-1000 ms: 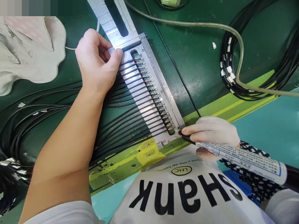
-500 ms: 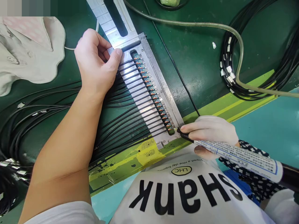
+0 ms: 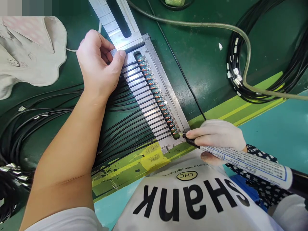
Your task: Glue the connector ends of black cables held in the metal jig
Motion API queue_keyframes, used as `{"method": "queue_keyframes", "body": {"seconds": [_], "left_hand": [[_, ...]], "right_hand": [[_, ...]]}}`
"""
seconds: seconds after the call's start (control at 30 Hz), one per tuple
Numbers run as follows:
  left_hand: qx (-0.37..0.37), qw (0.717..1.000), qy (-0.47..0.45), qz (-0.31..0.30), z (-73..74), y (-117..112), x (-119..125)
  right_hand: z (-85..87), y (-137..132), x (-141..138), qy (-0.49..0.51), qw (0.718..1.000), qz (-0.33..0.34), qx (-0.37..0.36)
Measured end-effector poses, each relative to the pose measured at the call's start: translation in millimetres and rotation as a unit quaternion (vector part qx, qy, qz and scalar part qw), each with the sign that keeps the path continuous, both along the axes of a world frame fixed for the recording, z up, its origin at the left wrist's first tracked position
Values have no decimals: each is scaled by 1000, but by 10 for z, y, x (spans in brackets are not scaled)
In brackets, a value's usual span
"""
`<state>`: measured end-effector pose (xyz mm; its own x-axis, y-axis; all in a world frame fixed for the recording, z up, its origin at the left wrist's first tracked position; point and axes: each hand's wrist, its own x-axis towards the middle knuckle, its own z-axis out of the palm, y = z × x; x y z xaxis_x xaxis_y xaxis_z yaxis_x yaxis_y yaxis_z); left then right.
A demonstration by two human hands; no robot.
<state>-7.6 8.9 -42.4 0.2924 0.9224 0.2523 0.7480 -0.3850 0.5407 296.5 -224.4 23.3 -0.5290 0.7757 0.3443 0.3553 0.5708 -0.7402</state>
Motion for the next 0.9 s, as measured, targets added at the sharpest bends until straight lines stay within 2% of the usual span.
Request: {"method": "queue_keyframes", "body": {"seconds": [0.47,0.9], "left_hand": [[-2,1000,-2,-17,-15,17,-16],[-8,999,-35,-5,-43,32,-19]], "right_hand": [[4,-9,-12,22,1000,-22,7],[-12,23,23,8,1000,9,4]]}}
